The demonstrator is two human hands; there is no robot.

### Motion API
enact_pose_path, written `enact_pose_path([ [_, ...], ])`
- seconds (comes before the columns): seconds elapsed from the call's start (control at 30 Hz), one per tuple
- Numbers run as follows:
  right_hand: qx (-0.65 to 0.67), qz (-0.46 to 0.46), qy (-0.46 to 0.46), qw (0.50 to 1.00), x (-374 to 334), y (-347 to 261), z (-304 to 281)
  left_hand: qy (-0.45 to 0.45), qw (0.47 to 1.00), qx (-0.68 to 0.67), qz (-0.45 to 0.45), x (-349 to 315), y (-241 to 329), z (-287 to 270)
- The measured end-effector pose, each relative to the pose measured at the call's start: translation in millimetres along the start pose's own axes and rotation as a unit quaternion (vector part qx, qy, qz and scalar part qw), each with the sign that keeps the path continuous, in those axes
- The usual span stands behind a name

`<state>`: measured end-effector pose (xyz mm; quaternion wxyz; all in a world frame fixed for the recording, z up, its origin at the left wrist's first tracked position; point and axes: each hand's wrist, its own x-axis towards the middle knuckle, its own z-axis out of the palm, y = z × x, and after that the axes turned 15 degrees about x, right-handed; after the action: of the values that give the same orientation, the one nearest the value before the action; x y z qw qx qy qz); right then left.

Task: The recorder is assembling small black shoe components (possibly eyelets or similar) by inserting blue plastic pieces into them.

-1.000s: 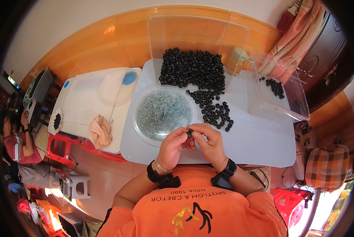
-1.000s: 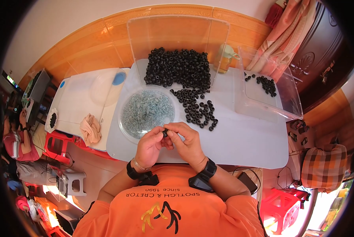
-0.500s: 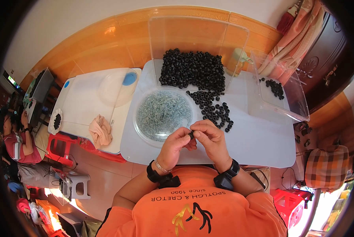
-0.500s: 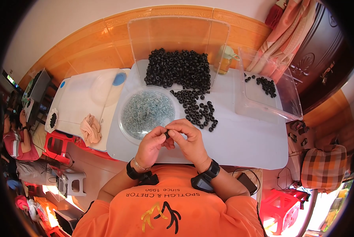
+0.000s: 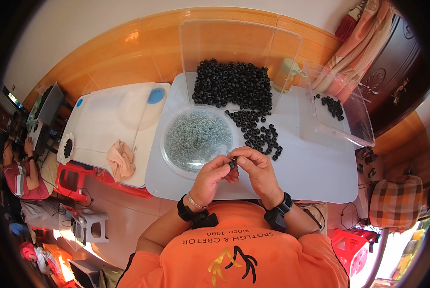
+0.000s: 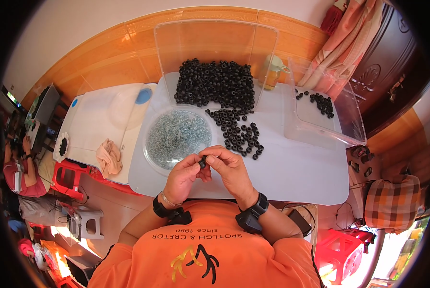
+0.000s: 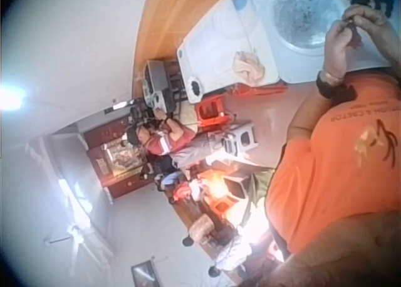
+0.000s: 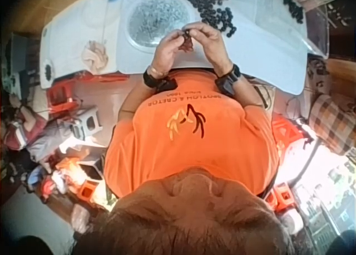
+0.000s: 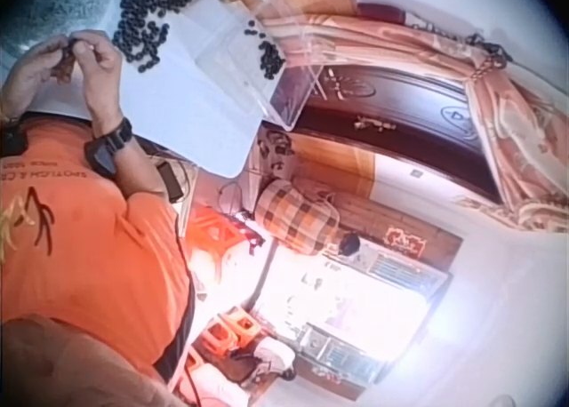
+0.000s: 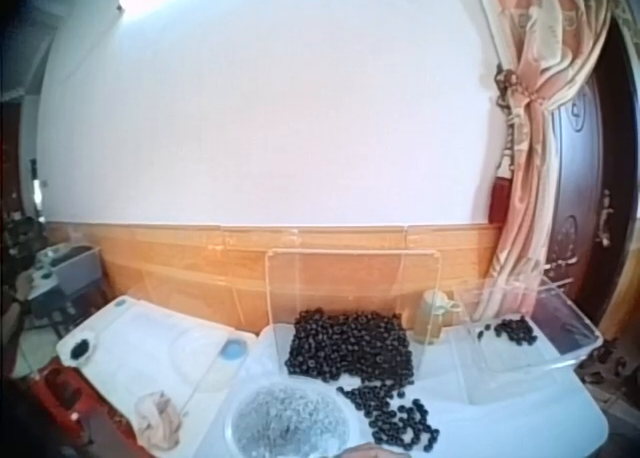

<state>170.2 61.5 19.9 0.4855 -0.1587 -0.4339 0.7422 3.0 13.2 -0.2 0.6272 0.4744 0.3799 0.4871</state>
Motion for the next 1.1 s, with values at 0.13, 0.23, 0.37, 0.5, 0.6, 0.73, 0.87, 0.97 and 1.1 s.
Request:
enact_pose_path([
  [0.13,-0.009,-0.005,-0.002,1.000,-0.1,0.5,0.5,0.005,1.000,-0.003,-0.005,0.0,-0.1,0.2],
  [0.23,-0.024,-0.014,-0.005,1.000,-0.7,1.6,0.6,0.009,1.000,-0.010,-0.009,0.1,-0.3,0.8],
  [0.37,-0.017,-0.008,0.003,1.000,-2.4,2.8,-1.5,0.011,1.000,-0.013,-0.013,-0.2,-0.9,1.1],
  [0.5,-0.058,-0.038,0.016,0.997,-1.8,4.2,-5.0,0.013,1.000,-0.014,-0.015,0.0,-1.5,0.8],
  [0.6,-0.055,-0.037,0.014,0.998,-1.5,4.7,-6.5,0.011,1.000,-0.012,-0.015,0.0,-2.4,0.9],
  [0.73,-0.042,-0.021,0.009,0.999,-2.1,5.0,-6.0,0.010,1.000,-0.001,-0.010,0.1,-3.5,0.9],
  [0.87,-0.040,-0.017,0.000,0.999,-3.0,5.2,-4.5,0.008,1.000,-0.009,-0.013,-0.2,-3.8,0.7],
  [0.97,-0.045,-0.025,-0.003,0.999,-3.2,5.8,-3.6,0.010,1.000,-0.012,-0.015,-0.3,-3.7,0.9],
  [1.1,-0.063,-0.035,-0.002,0.997,-5.0,7.2,-3.5,0.015,1.000,-0.016,-0.018,-0.2,-3.5,1.4],
])
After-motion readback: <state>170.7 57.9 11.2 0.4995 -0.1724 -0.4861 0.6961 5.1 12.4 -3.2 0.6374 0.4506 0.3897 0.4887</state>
